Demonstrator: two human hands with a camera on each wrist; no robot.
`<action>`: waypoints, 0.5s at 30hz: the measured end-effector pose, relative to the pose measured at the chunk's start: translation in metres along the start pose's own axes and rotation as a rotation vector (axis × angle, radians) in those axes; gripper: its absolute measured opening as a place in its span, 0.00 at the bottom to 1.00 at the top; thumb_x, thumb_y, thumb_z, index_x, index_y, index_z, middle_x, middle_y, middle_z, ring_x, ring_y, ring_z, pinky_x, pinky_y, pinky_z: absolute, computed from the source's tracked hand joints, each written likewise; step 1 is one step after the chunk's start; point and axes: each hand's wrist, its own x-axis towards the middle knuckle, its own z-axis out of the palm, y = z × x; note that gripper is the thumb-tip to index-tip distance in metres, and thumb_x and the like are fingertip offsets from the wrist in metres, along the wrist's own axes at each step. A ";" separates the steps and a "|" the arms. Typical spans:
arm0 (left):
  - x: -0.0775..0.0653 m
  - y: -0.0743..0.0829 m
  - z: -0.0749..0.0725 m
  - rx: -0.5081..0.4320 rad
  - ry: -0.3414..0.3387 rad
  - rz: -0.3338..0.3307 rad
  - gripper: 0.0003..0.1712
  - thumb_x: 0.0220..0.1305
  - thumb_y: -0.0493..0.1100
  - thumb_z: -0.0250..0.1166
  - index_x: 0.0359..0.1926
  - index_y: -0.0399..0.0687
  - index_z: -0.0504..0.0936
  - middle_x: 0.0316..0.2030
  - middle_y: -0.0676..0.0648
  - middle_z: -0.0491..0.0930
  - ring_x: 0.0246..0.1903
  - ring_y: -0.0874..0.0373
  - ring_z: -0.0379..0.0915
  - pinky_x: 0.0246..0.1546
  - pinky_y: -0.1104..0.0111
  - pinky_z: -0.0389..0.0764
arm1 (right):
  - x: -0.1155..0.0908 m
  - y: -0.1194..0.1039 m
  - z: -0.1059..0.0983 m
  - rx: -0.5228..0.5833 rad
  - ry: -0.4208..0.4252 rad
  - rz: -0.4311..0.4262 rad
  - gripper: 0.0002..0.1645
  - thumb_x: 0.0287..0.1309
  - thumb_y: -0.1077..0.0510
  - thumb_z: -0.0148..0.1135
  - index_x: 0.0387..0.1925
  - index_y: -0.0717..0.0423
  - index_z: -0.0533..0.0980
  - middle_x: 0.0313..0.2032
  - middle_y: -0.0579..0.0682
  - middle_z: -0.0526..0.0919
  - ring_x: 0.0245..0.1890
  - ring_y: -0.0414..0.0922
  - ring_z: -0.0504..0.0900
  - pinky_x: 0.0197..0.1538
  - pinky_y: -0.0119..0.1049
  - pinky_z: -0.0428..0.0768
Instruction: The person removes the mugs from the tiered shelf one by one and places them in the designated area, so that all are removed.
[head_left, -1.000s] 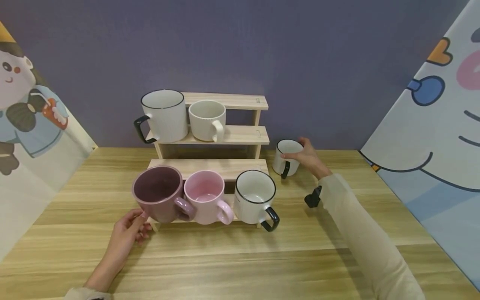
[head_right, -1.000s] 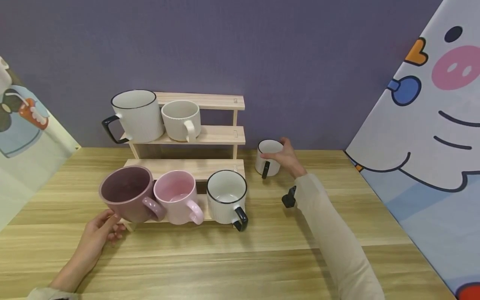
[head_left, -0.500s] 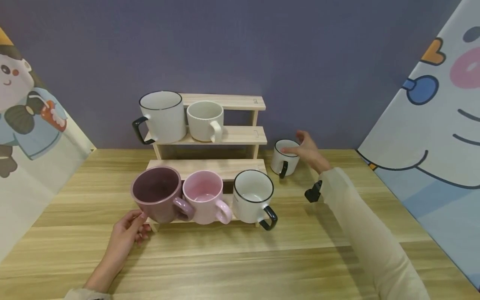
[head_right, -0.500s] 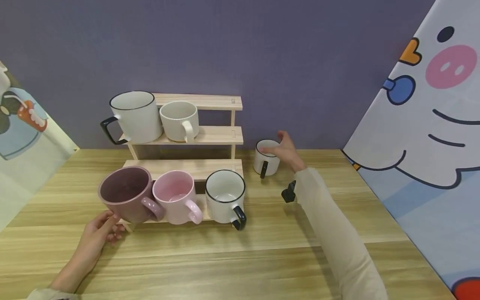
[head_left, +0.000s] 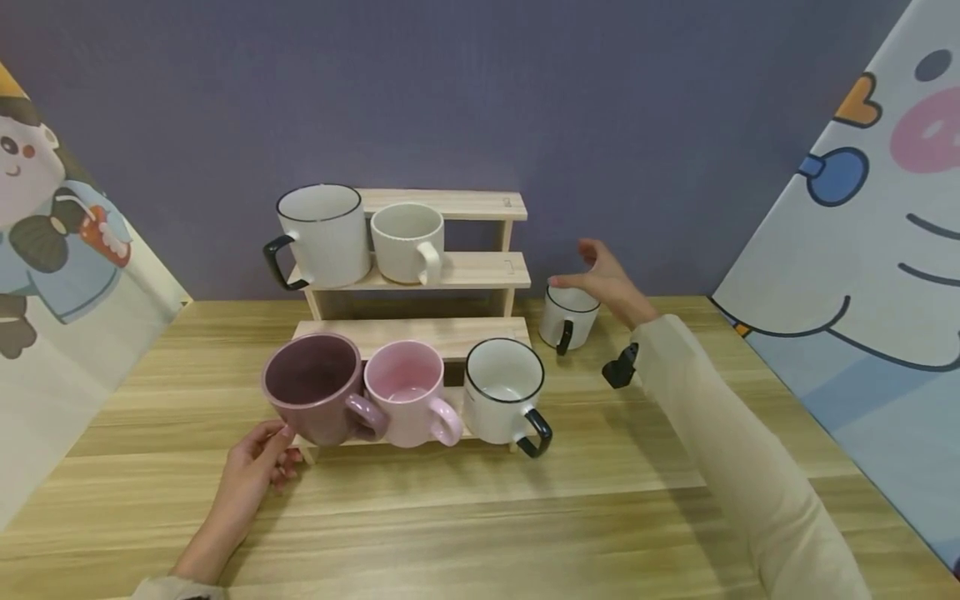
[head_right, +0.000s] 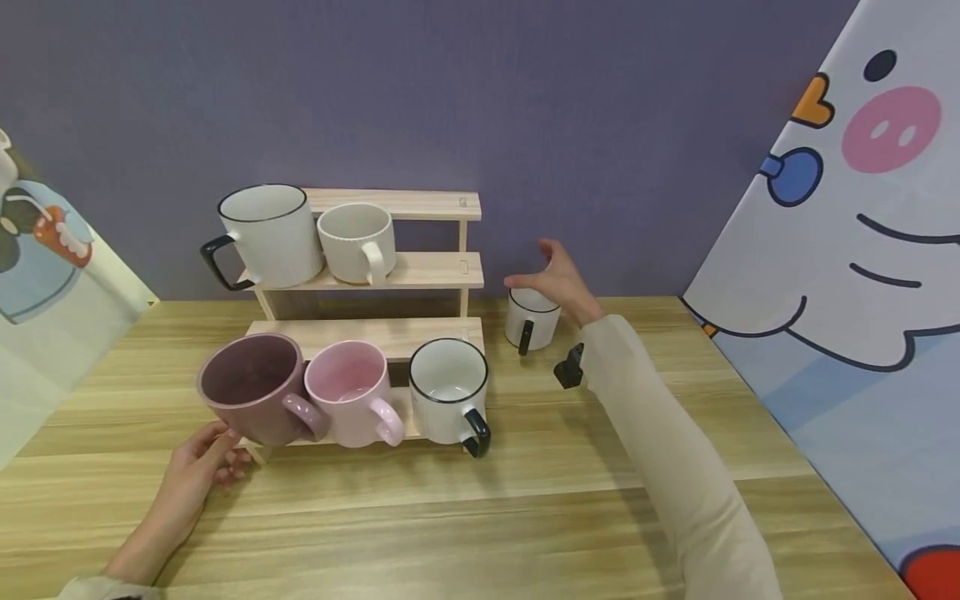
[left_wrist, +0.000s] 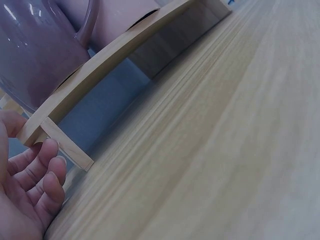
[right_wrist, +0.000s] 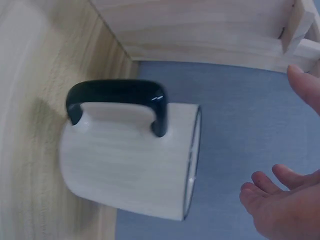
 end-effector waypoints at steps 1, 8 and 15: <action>0.000 0.000 0.000 0.004 0.001 -0.003 0.10 0.72 0.43 0.52 0.36 0.62 0.76 0.21 0.56 0.78 0.18 0.67 0.71 0.15 0.75 0.71 | 0.000 -0.002 0.000 0.005 -0.001 -0.004 0.59 0.51 0.50 0.71 0.73 0.55 0.43 0.74 0.55 0.48 0.73 0.55 0.49 0.71 0.55 0.56; 0.001 0.001 0.000 0.015 0.003 -0.028 0.09 0.72 0.44 0.52 0.36 0.64 0.76 0.22 0.57 0.78 0.18 0.66 0.72 0.16 0.75 0.71 | -0.003 -0.019 -0.001 0.001 -0.006 -0.014 0.61 0.49 0.48 0.72 0.74 0.52 0.43 0.74 0.53 0.48 0.73 0.52 0.49 0.71 0.52 0.56; 0.002 0.001 0.000 0.010 0.003 -0.028 0.09 0.72 0.44 0.52 0.36 0.63 0.76 0.21 0.56 0.78 0.18 0.66 0.72 0.15 0.75 0.71 | -0.007 -0.034 0.001 0.025 -0.015 -0.044 0.59 0.50 0.47 0.72 0.74 0.51 0.45 0.73 0.51 0.50 0.73 0.51 0.51 0.71 0.50 0.57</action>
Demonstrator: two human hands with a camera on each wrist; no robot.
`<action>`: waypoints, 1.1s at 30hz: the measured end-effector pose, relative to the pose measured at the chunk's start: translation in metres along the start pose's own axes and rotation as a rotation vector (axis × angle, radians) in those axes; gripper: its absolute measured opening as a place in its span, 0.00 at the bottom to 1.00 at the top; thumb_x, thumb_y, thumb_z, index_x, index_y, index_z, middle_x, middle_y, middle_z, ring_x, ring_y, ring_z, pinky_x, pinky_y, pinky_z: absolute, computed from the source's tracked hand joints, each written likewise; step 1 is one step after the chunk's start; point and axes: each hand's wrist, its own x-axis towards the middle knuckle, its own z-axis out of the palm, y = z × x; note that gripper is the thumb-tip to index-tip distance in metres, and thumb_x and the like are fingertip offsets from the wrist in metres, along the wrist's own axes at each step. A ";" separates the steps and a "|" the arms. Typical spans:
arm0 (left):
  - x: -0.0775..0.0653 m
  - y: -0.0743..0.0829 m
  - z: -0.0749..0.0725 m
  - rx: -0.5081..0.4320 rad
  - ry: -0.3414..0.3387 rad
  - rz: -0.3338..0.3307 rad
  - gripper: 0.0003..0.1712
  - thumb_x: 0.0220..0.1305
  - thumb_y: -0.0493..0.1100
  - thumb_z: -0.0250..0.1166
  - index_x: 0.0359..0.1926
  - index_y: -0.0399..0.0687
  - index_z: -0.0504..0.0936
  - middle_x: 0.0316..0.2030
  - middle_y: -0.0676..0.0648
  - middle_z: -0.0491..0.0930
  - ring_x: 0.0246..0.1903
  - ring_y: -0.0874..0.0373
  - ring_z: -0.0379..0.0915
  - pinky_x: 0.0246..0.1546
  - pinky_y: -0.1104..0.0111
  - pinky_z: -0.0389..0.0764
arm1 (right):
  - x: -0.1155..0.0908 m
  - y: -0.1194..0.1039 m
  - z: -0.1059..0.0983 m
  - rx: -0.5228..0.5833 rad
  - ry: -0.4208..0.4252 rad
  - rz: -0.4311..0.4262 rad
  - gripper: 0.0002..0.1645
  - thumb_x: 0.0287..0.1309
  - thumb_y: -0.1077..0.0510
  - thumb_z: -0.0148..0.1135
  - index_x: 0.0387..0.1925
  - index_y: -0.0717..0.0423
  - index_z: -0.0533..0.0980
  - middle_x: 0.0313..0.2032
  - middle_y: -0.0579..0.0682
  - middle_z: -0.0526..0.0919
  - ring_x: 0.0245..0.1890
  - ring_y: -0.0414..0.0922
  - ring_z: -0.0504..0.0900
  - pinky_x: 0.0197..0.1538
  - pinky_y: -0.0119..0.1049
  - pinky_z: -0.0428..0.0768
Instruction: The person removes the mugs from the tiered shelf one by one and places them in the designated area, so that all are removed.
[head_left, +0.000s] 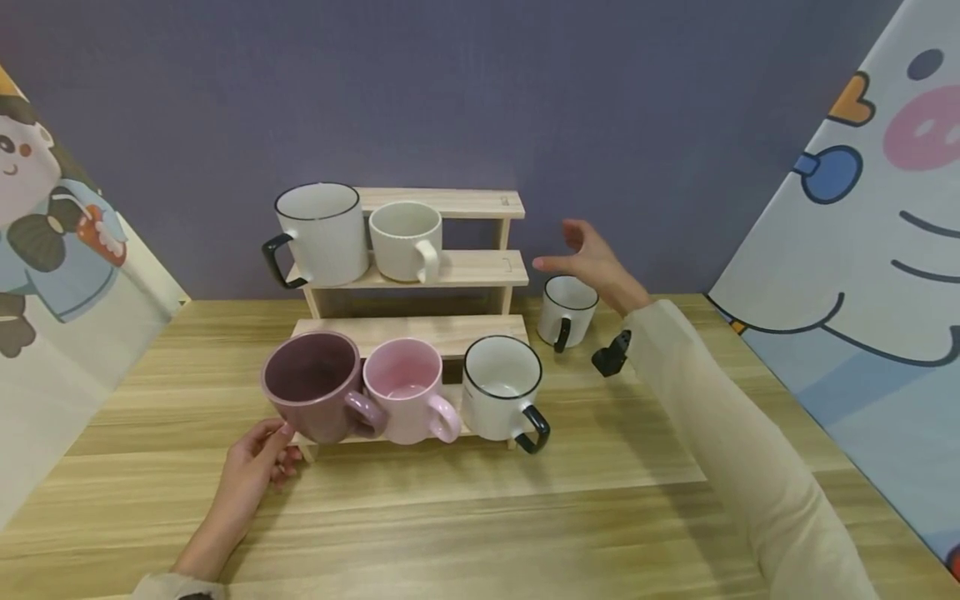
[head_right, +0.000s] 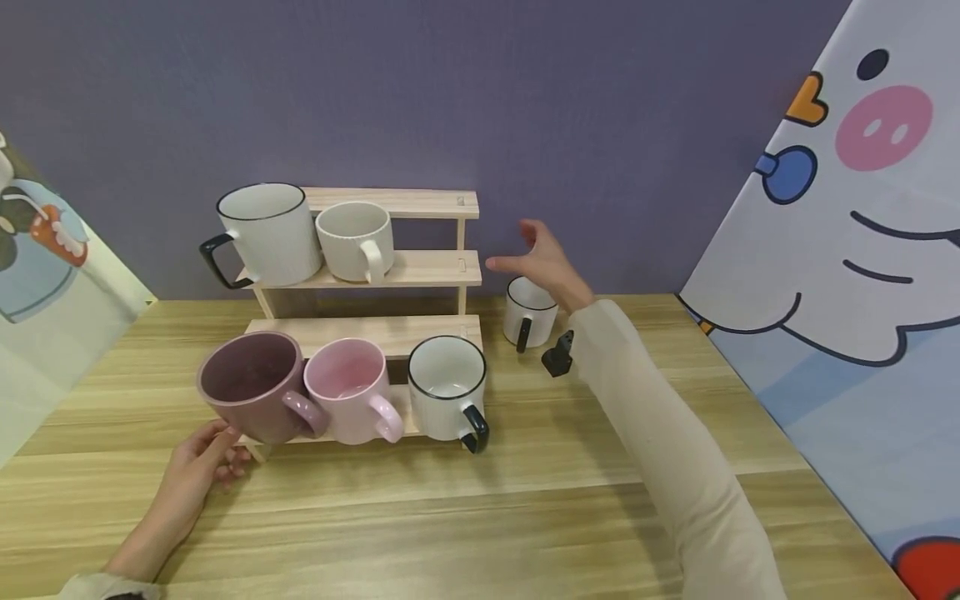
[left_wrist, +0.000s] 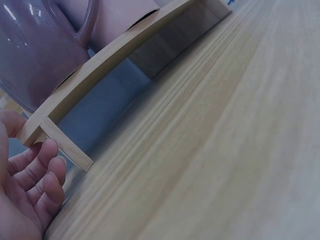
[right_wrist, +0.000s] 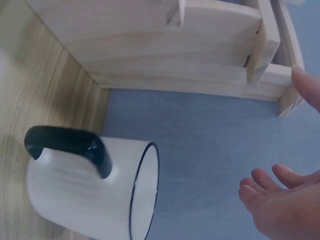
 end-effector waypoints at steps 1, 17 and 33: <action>0.000 0.000 0.000 -0.001 0.000 0.001 0.09 0.72 0.44 0.52 0.36 0.63 0.76 0.21 0.57 0.78 0.18 0.66 0.72 0.15 0.75 0.71 | 0.000 -0.002 0.001 0.006 -0.002 -0.005 0.59 0.50 0.47 0.72 0.74 0.51 0.45 0.73 0.51 0.50 0.73 0.51 0.51 0.71 0.50 0.57; 0.000 0.000 0.000 -0.023 -0.007 0.012 0.09 0.72 0.43 0.52 0.36 0.62 0.77 0.21 0.56 0.78 0.18 0.66 0.71 0.15 0.75 0.71 | -0.004 -0.029 0.011 0.018 -0.030 -0.065 0.57 0.51 0.48 0.71 0.73 0.49 0.47 0.73 0.50 0.51 0.73 0.49 0.52 0.72 0.48 0.57; -0.001 0.001 0.001 -0.019 -0.005 0.020 0.10 0.72 0.43 0.52 0.36 0.62 0.77 0.21 0.56 0.78 0.18 0.67 0.71 0.15 0.75 0.71 | -0.004 -0.052 0.027 0.059 -0.017 -0.145 0.56 0.48 0.52 0.74 0.72 0.50 0.50 0.72 0.49 0.55 0.73 0.46 0.53 0.72 0.44 0.57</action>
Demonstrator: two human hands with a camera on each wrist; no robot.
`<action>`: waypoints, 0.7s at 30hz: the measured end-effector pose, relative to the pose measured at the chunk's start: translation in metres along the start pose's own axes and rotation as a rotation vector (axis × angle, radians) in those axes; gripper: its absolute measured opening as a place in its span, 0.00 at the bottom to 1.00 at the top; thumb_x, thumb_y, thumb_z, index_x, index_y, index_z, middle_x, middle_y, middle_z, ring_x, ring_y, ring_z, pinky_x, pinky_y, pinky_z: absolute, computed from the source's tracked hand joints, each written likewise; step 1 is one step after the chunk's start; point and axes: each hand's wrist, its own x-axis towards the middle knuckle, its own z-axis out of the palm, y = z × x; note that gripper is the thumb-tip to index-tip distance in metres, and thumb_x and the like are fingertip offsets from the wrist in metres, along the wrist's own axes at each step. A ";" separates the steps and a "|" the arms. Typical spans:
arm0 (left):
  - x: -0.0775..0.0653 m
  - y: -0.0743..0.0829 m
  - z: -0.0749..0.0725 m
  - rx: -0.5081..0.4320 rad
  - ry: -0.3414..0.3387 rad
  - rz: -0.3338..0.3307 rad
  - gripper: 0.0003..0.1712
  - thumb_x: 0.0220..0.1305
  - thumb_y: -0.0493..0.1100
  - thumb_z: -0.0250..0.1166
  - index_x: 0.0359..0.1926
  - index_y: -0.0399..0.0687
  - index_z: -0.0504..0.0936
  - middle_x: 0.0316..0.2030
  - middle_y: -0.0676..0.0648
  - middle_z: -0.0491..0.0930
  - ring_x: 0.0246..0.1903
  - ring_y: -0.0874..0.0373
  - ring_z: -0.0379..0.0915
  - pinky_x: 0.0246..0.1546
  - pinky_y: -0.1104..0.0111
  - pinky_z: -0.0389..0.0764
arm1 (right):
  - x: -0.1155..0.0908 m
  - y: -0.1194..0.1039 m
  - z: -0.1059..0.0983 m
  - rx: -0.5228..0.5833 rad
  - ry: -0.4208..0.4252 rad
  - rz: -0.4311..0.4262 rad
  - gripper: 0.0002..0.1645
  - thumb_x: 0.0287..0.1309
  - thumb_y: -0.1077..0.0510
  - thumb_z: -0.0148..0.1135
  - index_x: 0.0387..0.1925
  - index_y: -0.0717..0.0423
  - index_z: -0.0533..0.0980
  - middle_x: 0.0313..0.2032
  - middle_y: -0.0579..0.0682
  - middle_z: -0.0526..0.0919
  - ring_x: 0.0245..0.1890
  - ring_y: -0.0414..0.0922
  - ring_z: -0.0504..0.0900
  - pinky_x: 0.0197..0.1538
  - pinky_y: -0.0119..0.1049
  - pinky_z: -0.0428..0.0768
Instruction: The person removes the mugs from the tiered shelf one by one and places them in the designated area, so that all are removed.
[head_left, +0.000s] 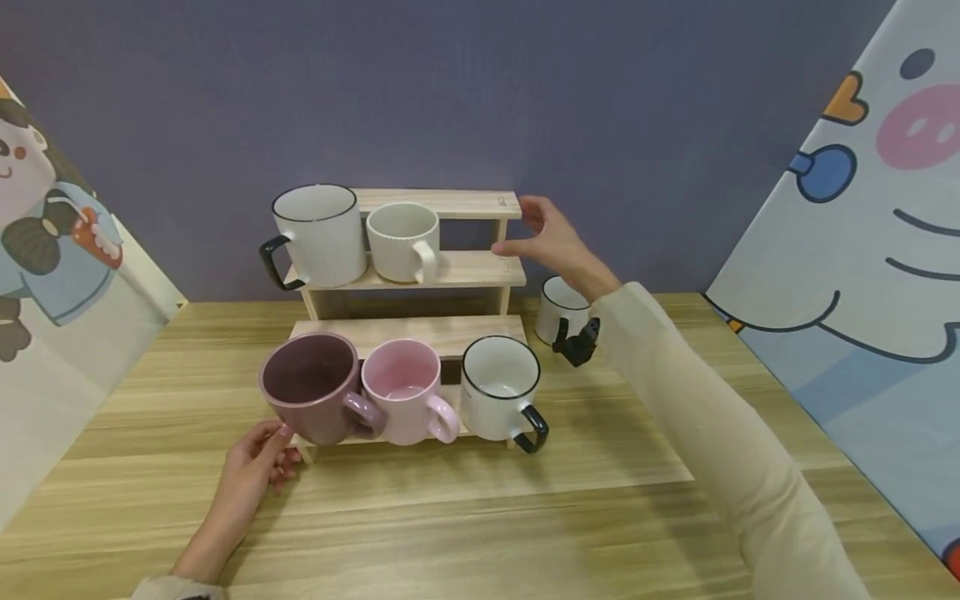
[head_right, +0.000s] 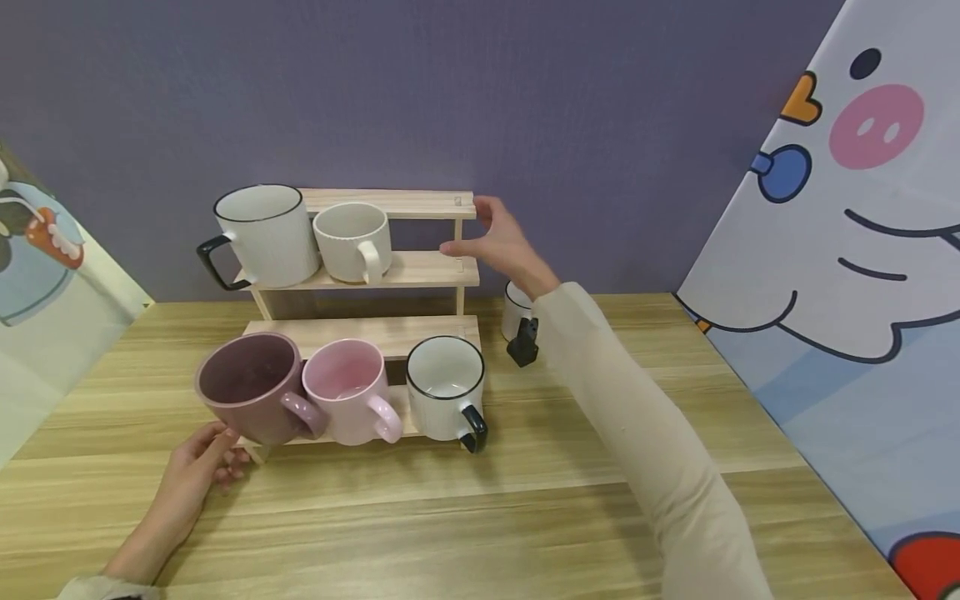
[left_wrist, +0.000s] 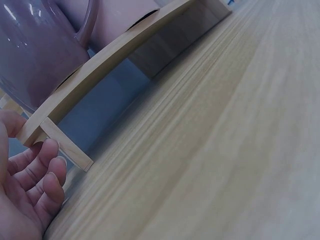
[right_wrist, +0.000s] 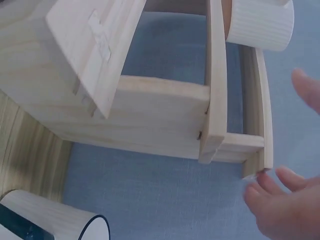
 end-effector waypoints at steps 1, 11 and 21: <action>0.000 0.000 0.000 0.003 0.001 0.000 0.10 0.72 0.43 0.52 0.36 0.62 0.77 0.20 0.56 0.78 0.18 0.67 0.71 0.15 0.75 0.71 | 0.000 -0.001 0.001 0.001 0.009 -0.006 0.56 0.48 0.52 0.74 0.72 0.50 0.51 0.72 0.49 0.55 0.73 0.46 0.53 0.72 0.44 0.57; 0.001 -0.001 0.000 0.012 0.001 -0.015 0.09 0.73 0.43 0.52 0.36 0.62 0.76 0.21 0.56 0.77 0.18 0.67 0.71 0.15 0.75 0.71 | 0.002 -0.013 0.008 -0.020 0.026 -0.038 0.57 0.46 0.51 0.75 0.72 0.48 0.51 0.72 0.48 0.55 0.72 0.45 0.54 0.71 0.45 0.60; 0.001 -0.001 0.000 0.023 0.004 -0.018 0.10 0.73 0.43 0.52 0.36 0.62 0.77 0.21 0.56 0.77 0.18 0.66 0.71 0.15 0.75 0.71 | 0.007 -0.021 0.018 -0.050 0.061 -0.134 0.54 0.47 0.53 0.74 0.71 0.50 0.54 0.71 0.49 0.58 0.71 0.46 0.55 0.71 0.44 0.60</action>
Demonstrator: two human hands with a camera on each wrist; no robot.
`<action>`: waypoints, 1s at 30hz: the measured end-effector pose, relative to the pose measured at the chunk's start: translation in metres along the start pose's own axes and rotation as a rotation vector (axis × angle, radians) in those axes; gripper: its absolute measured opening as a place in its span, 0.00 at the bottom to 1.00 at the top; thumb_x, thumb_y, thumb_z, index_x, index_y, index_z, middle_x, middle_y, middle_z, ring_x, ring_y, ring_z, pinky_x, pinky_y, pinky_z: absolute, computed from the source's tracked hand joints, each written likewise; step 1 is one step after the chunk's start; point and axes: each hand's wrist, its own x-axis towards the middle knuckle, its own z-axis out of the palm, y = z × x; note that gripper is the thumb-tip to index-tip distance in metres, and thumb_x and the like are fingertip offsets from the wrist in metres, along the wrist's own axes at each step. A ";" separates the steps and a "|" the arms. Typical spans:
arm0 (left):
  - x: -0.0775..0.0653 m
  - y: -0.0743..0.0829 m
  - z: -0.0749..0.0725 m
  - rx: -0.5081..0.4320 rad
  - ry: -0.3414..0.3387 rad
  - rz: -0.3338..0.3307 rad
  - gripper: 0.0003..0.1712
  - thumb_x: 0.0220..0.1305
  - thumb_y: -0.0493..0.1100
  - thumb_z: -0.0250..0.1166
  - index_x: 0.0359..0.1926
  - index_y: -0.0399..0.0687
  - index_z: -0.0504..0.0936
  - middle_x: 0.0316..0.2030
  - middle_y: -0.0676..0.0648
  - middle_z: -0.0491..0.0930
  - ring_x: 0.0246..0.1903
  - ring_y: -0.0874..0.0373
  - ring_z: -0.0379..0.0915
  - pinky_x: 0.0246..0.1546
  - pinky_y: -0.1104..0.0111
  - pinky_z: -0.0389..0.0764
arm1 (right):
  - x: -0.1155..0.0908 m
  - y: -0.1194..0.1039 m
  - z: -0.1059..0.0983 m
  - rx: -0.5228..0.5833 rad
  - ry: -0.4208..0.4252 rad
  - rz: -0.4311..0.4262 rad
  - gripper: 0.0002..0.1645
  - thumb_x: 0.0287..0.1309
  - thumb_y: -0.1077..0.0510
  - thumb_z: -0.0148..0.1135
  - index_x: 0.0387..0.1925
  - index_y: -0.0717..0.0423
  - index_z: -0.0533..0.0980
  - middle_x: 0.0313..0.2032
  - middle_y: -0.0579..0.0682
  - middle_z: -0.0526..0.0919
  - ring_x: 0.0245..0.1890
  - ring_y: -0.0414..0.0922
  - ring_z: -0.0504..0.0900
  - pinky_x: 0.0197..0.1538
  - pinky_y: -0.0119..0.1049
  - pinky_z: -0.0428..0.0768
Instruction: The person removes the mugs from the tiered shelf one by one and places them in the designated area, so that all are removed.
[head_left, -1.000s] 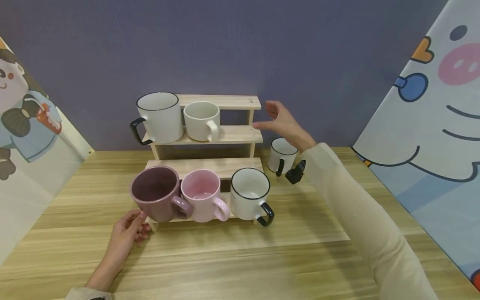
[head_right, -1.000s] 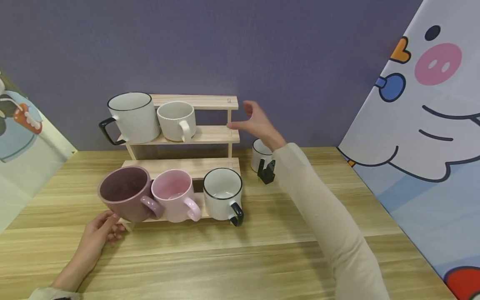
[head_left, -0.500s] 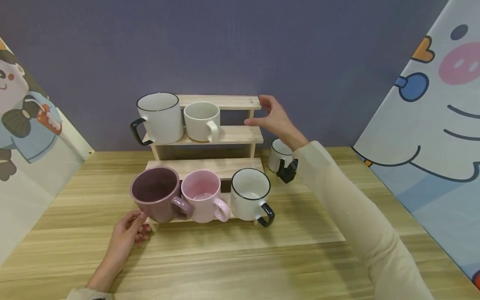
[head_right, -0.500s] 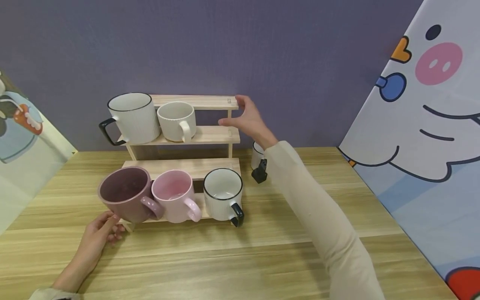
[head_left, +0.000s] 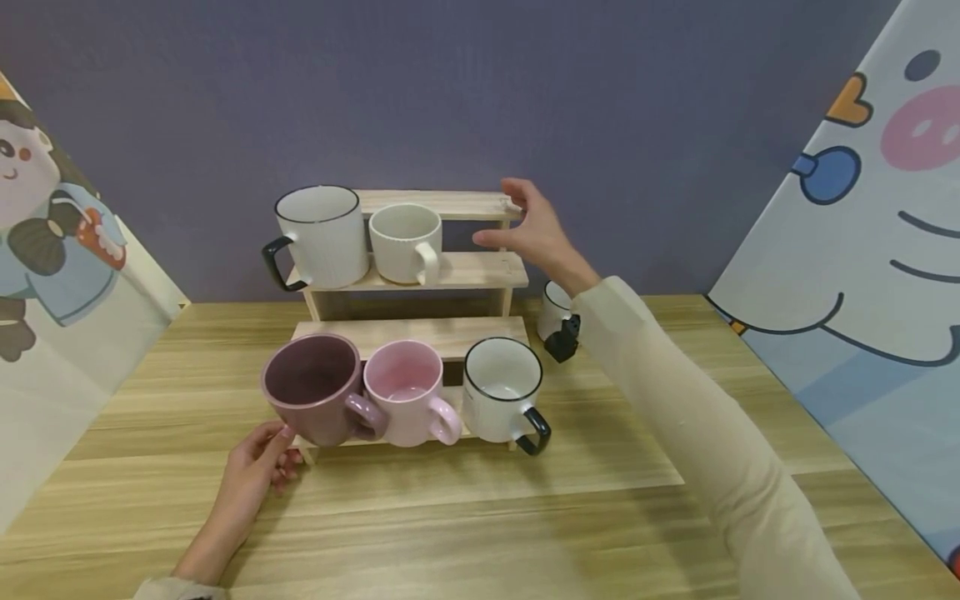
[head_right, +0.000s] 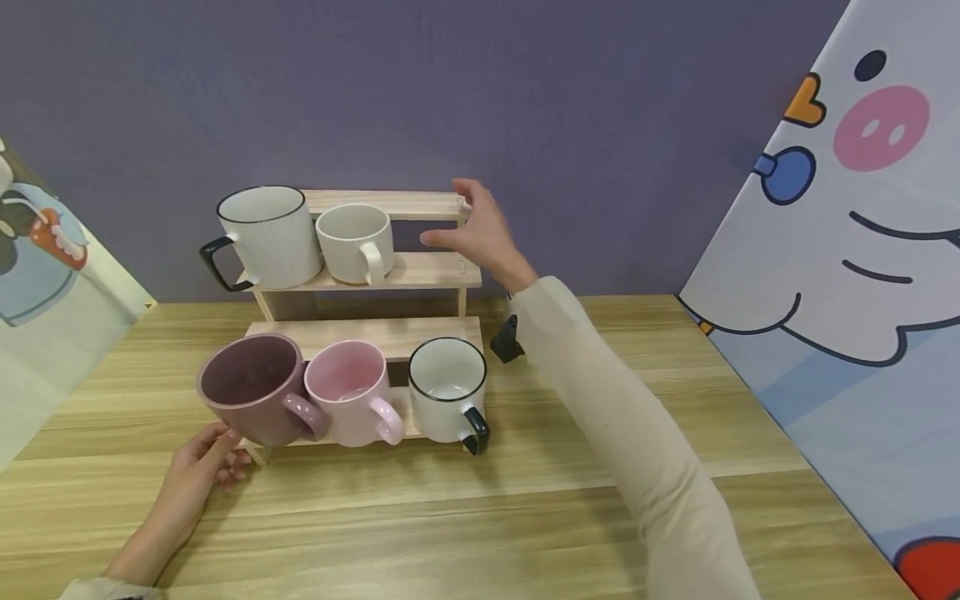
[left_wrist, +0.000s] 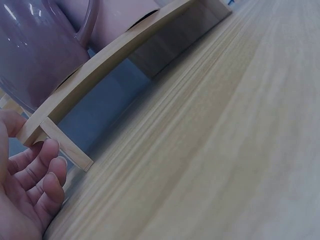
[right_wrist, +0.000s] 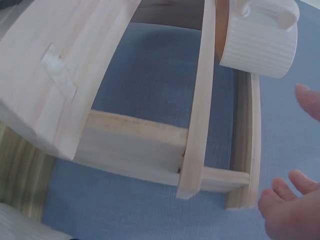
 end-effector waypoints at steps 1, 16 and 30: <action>0.000 0.000 0.000 0.003 0.000 0.000 0.10 0.73 0.43 0.52 0.36 0.63 0.77 0.21 0.56 0.77 0.18 0.66 0.71 0.15 0.74 0.71 | 0.001 -0.001 0.002 0.000 -0.004 -0.005 0.53 0.47 0.53 0.74 0.71 0.50 0.55 0.71 0.50 0.58 0.71 0.46 0.56 0.70 0.43 0.60; 0.000 -0.003 -0.001 -0.012 0.011 0.010 0.12 0.73 0.42 0.51 0.34 0.63 0.77 0.20 0.56 0.78 0.17 0.66 0.71 0.15 0.74 0.71 | 0.008 -0.006 0.022 0.051 -0.085 -0.160 0.55 0.45 0.58 0.75 0.70 0.55 0.55 0.69 0.53 0.61 0.69 0.47 0.61 0.71 0.37 0.59; 0.001 -0.003 -0.001 0.018 -0.006 0.031 0.11 0.73 0.42 0.51 0.35 0.58 0.77 0.20 0.55 0.77 0.18 0.65 0.70 0.16 0.74 0.72 | 0.021 -0.014 0.028 0.055 -0.216 -0.228 0.56 0.44 0.61 0.75 0.71 0.56 0.53 0.69 0.55 0.61 0.69 0.49 0.61 0.71 0.38 0.59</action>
